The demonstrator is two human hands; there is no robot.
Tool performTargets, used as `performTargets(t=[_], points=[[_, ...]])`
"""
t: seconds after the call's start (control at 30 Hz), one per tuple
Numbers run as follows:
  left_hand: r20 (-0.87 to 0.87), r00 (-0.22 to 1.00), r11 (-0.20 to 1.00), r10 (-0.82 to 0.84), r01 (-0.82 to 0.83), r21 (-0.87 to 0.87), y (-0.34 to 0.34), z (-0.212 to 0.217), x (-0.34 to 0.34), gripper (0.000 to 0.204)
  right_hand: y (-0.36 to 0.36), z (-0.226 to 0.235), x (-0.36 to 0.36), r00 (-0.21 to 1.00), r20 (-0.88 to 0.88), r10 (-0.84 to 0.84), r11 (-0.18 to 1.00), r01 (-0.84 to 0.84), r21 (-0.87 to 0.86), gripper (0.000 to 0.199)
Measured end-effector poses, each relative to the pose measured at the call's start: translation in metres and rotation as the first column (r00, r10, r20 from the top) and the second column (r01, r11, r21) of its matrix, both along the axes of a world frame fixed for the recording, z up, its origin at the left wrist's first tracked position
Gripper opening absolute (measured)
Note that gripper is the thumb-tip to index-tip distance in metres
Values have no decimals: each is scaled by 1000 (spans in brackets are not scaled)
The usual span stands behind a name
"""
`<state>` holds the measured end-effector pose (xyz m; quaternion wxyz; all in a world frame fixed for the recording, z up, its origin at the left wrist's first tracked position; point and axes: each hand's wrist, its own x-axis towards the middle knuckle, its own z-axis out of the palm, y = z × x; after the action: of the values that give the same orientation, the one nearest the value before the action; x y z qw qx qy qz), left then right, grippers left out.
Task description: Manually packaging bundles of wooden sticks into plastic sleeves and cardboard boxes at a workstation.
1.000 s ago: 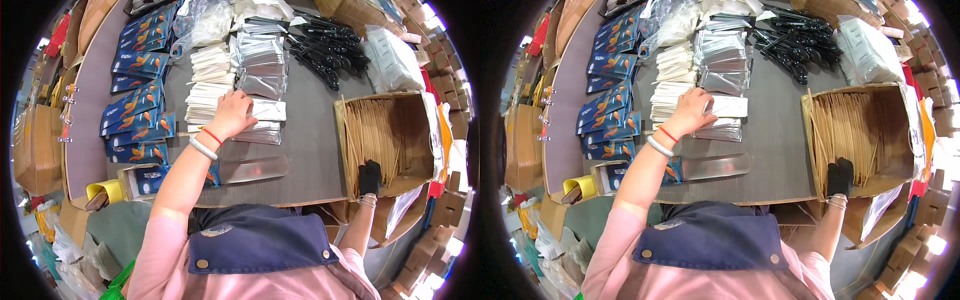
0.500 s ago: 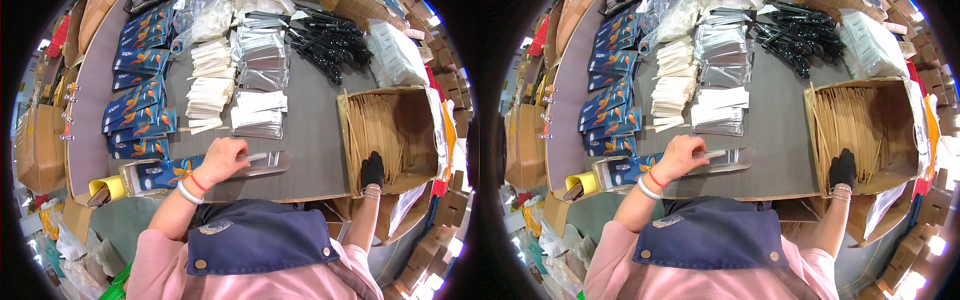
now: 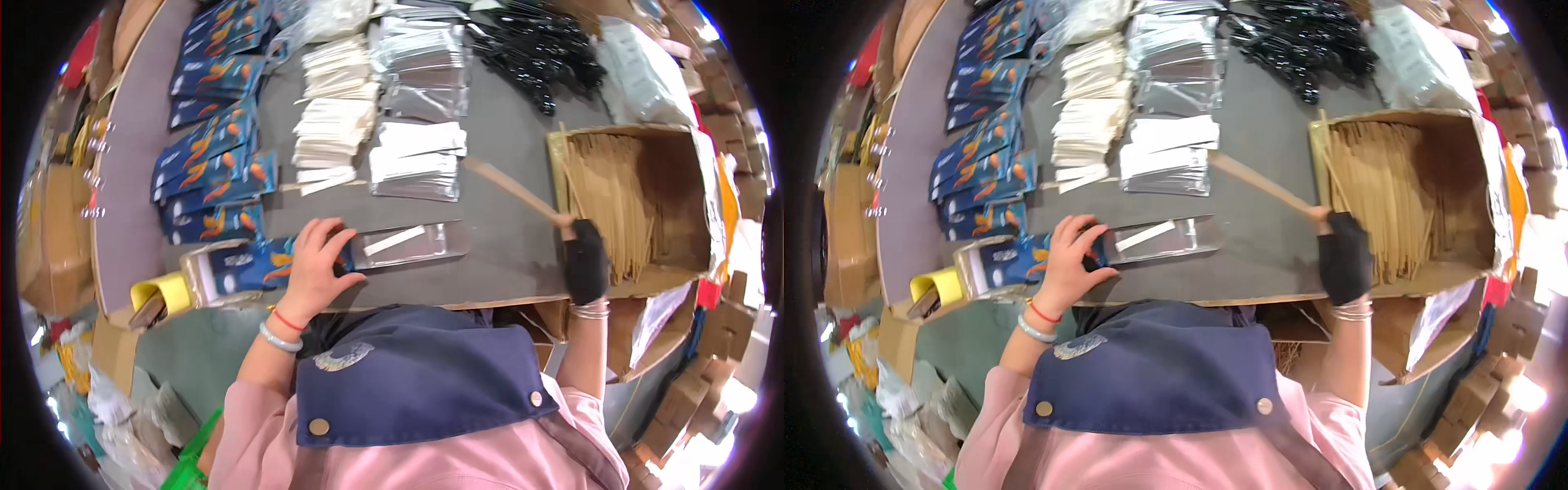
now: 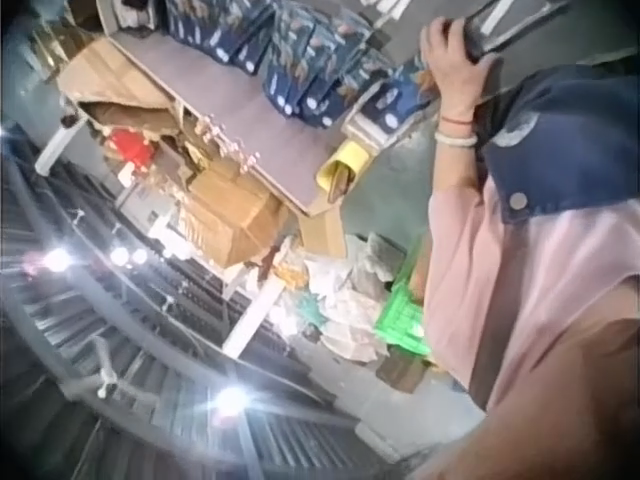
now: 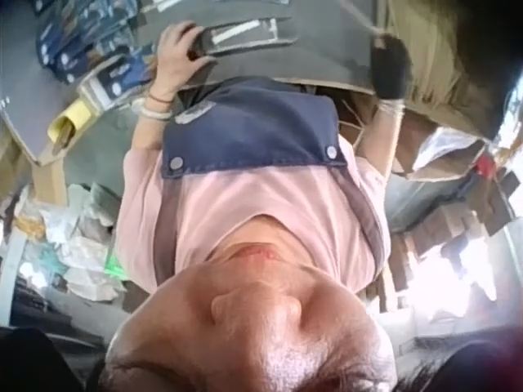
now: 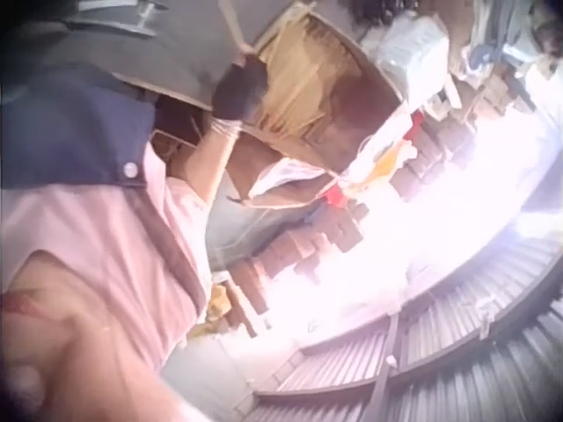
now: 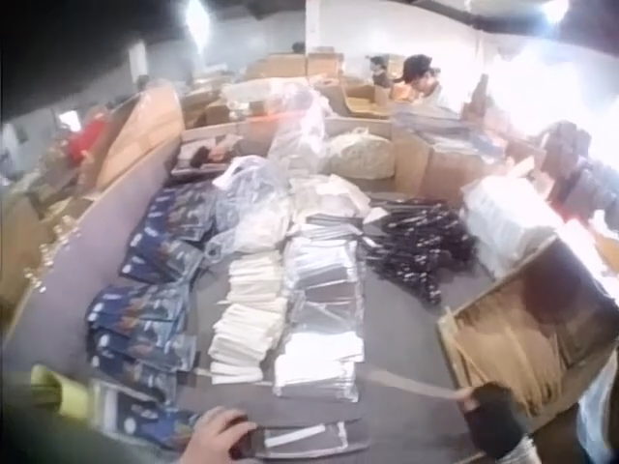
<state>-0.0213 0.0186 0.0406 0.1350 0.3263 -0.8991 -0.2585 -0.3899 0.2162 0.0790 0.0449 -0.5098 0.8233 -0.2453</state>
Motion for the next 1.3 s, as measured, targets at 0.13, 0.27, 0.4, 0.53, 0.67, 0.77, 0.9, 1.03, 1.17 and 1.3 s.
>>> performTargets(t=[0.13,0.27,0.4,0.53,0.67,0.77,0.9,1.03,1.17,1.3], points=[[-10,1000,999,-24,24,22,-2,-14,3,69,-45,-25,47,923,149,356,921,-373,113,22],[-30,1000,1000,-9,10,16,5,-21,5,69,-64,-51,73,852,98,515,834,-524,175,24],[-34,999,998,-38,36,-46,17,-17,-21,74,-81,-63,93,820,91,565,824,-566,-10,23],[12,999,999,-36,36,-26,11,-16,-21,79,-72,-72,86,920,224,322,946,-322,-39,18],[-11,999,999,-47,47,-18,10,-20,-34,77,-100,-64,165,655,677,336,935,-317,-157,30],[-70,993,994,-96,100,44,0,-11,-32,74,-102,-49,154,761,506,407,894,-446,-47,57],[81,953,955,-292,295,-18,-4,4,-41,62,-97,-48,128,841,-70,536,843,-529,101,72],[196,894,908,-402,418,-43,-18,32,-46,31,-96,-23,124,858,-74,509,857,-497,136,63],[261,904,908,-339,387,-162,-71,98,-17,20,-78,-14,89,932,-67,355,934,-352,63,59],[165,985,944,-50,100,-314,-143,88,67,47,-65,-44,87,960,-10,281,947,-275,167,61]])
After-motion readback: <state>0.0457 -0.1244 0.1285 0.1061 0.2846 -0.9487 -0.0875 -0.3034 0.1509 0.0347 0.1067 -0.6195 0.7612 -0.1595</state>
